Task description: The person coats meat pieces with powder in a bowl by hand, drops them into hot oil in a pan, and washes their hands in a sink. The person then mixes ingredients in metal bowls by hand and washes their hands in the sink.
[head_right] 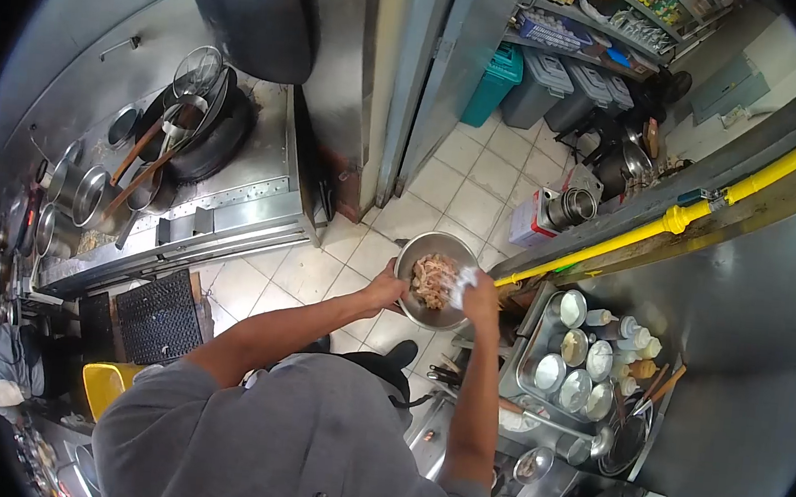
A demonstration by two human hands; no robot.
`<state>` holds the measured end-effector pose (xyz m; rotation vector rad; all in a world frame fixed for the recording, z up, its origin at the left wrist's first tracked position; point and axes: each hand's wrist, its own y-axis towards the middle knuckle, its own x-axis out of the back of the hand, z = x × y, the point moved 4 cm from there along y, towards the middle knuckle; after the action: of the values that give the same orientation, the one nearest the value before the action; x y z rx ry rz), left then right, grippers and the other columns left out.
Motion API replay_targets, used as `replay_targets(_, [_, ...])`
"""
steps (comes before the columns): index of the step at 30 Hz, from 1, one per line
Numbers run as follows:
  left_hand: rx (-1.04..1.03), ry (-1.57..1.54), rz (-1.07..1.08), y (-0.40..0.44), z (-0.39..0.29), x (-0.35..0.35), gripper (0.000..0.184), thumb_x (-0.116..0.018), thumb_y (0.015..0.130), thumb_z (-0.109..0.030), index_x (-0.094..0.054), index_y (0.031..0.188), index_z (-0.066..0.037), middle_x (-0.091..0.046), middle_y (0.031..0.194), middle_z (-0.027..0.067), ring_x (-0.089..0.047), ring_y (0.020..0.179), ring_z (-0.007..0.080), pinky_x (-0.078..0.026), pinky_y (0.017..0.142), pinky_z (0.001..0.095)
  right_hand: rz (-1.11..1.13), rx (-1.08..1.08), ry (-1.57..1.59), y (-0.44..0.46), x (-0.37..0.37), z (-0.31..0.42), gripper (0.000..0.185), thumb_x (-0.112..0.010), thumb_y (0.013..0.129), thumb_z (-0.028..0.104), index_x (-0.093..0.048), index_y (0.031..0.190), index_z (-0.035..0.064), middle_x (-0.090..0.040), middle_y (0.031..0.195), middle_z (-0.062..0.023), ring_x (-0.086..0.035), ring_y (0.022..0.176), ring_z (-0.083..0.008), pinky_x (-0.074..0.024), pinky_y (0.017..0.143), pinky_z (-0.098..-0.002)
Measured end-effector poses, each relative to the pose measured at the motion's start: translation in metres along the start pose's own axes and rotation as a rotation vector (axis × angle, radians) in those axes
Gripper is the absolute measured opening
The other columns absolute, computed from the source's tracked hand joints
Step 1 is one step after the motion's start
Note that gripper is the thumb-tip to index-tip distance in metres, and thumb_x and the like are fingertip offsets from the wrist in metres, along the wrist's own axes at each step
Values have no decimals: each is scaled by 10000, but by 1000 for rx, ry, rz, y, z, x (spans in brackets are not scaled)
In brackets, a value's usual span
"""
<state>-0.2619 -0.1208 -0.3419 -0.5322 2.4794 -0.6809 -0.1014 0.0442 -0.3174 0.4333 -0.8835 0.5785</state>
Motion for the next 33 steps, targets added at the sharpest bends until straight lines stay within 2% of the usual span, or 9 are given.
replay_targets(6, [-22,-13,-26,-55,-22,65,867,-523,689,18,-89,1429,-111,-462,1177,241,-619,925,375,-624,630,449,262,-217,68,6,-34,114,393,-587,770,108,-598,1133,-39,-597,1144,-322,-566,1101,-440,-461,921,-452])
replay_targets(9, [-142,339,39,-34,9,96,577,-619,679,12,-504,1224,-136,-628,1029,116,-659,877,253,-384,961,639,590,-39,-215,-9,-83,158,667,-687,763,209,-461,1362,21,-481,1351,-302,-471,1244,-445,-409,1028,-440])
replay_targets(12, [-252,233,-17,-34,21,129,801,-681,672,-75,-262,1355,-70,-633,1005,170,-664,721,270,-489,722,545,288,484,-335,-30,-157,149,639,-692,801,249,-462,1343,0,-449,1355,-340,-471,1214,-505,-387,1035,-487])
replay_targets(17, [-47,-266,-315,-90,19,154,995,-634,694,-115,-35,1485,-36,-630,1002,232,-674,572,311,-589,473,449,650,-86,137,-14,-169,218,457,-653,798,112,-534,1225,2,-602,1149,-287,-567,1097,-448,-458,912,-493])
replay_targets(21, [-47,-164,-289,-98,7,177,1019,-654,689,-130,-47,1508,-106,-645,983,205,-666,564,293,-580,450,433,532,319,-321,8,-169,220,439,-674,757,134,-563,1161,3,-646,1042,-267,-609,1000,-439,-480,870,-499])
replay_targets(24, [-16,-94,-292,-82,20,185,907,-684,695,-145,-227,1477,-120,-656,965,192,-677,623,290,-592,492,446,439,363,-216,-13,-156,247,407,-712,719,146,-624,1100,33,-663,1022,-212,-606,996,-418,-489,868,-466])
replay_targets(27, [-55,-246,-132,-65,27,189,234,-573,858,-265,-664,825,-52,-655,841,120,-669,843,260,-551,804,496,376,536,-442,-23,-186,210,339,-679,758,253,-684,1048,78,-684,958,-183,-649,915,-352,-518,830,-441])
replay_targets(28, [-269,109,-11,-19,65,216,278,-515,901,-276,-627,944,-25,-642,863,111,-654,778,277,-559,796,487,345,291,-353,-28,-165,228,311,-668,763,277,-696,1008,89,-689,913,-169,-655,906,-343,-518,809,-456])
replay_targets(33, [97,-287,192,-23,41,159,362,-436,783,-13,-498,1139,11,-526,1182,190,-542,1106,383,-477,994,558,233,92,-232,-24,-161,184,233,-604,761,158,-703,948,60,-685,874,-198,-666,842,-377,-524,779,-480])
